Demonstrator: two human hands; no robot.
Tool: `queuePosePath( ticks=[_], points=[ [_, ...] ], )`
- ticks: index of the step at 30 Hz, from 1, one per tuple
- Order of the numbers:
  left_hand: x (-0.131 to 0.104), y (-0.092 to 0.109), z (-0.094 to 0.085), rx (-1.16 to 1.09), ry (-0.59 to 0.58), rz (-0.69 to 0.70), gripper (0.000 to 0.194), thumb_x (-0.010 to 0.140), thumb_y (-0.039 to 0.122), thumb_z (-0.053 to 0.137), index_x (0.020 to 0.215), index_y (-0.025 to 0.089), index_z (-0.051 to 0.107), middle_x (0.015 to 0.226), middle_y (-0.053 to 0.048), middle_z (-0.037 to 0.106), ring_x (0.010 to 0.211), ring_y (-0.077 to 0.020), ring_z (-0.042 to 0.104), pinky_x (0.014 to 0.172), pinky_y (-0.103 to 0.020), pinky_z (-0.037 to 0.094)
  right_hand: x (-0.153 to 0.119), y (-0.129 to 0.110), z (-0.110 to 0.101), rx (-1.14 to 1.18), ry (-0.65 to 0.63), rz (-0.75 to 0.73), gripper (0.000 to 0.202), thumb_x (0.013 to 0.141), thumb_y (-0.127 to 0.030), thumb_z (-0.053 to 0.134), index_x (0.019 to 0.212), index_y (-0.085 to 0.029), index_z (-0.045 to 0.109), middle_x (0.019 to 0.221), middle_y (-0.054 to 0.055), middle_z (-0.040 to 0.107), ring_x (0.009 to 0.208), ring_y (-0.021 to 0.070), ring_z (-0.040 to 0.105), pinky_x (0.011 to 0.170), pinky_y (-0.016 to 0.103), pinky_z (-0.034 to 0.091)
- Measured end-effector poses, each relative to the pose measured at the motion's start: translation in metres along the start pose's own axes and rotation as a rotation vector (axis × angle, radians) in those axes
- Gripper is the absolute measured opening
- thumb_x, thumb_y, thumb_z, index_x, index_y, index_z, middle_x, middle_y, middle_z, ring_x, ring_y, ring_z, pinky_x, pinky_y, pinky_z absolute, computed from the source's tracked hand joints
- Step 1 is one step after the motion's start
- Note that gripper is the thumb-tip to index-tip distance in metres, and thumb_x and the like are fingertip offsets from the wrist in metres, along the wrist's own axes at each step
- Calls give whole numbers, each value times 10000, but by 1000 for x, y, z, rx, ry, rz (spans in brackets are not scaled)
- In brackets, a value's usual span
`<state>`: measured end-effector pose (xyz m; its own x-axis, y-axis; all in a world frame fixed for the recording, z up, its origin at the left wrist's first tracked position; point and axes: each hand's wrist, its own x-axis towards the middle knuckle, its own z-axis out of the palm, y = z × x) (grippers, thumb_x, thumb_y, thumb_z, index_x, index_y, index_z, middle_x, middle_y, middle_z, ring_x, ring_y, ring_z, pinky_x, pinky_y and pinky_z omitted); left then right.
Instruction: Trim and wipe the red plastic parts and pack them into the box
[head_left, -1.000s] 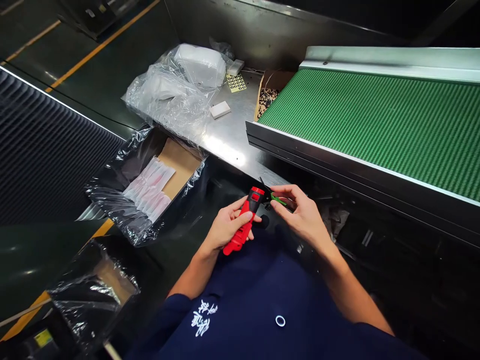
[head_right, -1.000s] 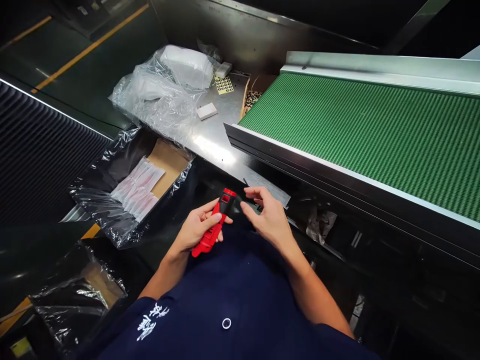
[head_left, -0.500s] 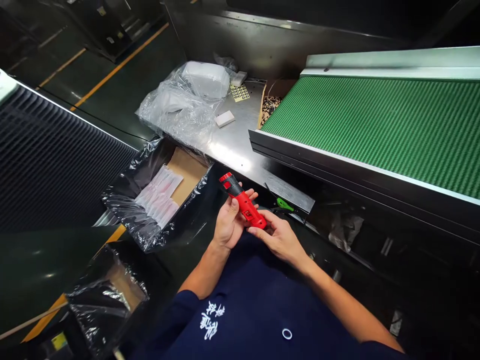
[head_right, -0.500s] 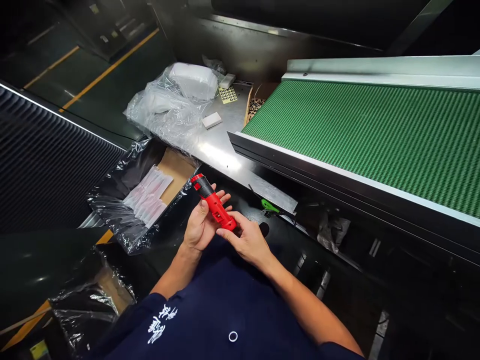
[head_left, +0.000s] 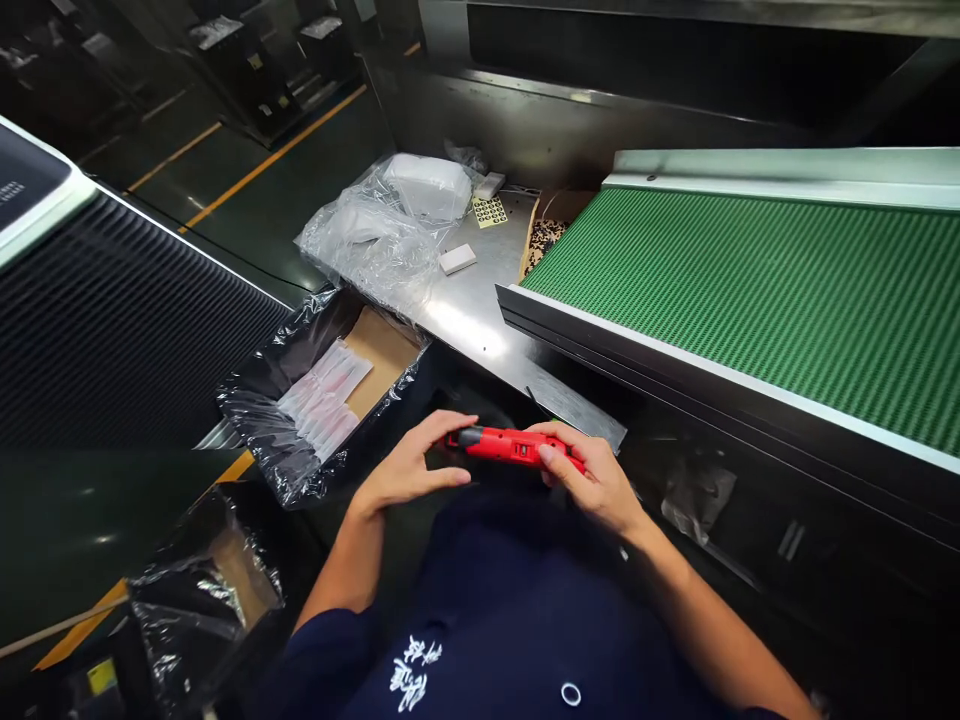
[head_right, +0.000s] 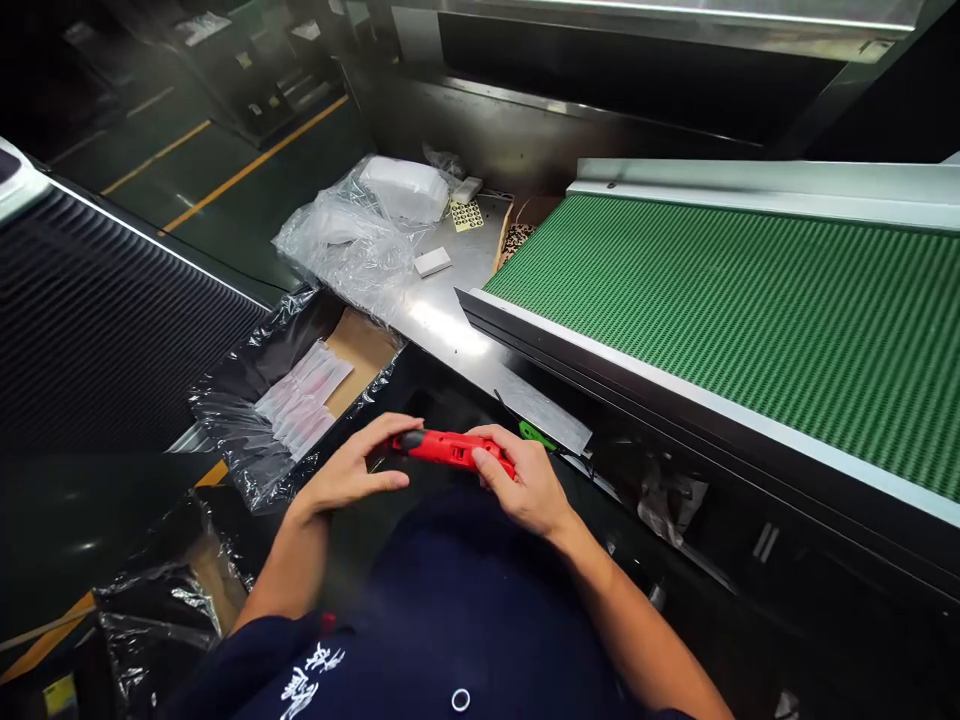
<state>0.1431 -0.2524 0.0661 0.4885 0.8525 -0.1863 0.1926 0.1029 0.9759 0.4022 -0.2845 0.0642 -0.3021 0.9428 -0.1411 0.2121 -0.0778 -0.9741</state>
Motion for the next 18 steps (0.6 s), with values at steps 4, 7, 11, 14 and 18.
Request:
queuePosePath(
  ticks=[4, 7, 11, 14, 18],
  points=[
    [-16, -2, 27, -60, -272, -213, 556, 773, 407, 774, 1267, 217, 604, 930, -62, 670, 785, -185, 643, 701, -250, 521, 18, 4, -3, 163, -160, 97, 461, 873, -599, 486, 1014, -184, 626, 550, -31, 523, 453, 122, 483, 459, 248, 376],
    [-26, -15, 50, -408, -146, -287, 590, 813, 460, 724, 1293, 172, 536, 790, -39, 632, 530, -121, 590, 461, -169, 429, 47, 16, 10, 296, -290, 90, 625, 827, -722, 469, 1125, -183, 579, 565, -34, 530, 459, 128, 498, 465, 252, 408],
    [-29, -26, 37, -822, 231, -143, 610, 870, 505, 633, 1352, 166, 476, 773, -44, 614, 413, -95, 533, 323, -139, 308, 118, 51, 42, 329, -223, 19, 731, 834, -761, 378, 1248, -172, 501, 780, 55, 664, 711, 182, 646, 705, 327, 542],
    [-30, -26, -3, -852, 411, -69, 596, 906, 491, 587, 1385, 169, 438, 775, -55, 627, 404, -96, 530, 307, -137, 289, 189, 77, 68, 75, 42, 31, 672, 815, -674, 473, 1266, -176, 481, 1012, 109, 677, 924, 199, 651, 858, 369, 532],
    [-41, -28, -65, -754, 605, -65, 542, 893, 520, 596, 1262, 131, 514, 810, -70, 635, 377, -85, 514, 292, -139, 261, 281, 86, 91, -118, 306, 69, 694, 878, -525, 312, 1385, -52, 310, 1252, 254, 533, 1167, 286, 550, 991, 514, 431]
  ],
)
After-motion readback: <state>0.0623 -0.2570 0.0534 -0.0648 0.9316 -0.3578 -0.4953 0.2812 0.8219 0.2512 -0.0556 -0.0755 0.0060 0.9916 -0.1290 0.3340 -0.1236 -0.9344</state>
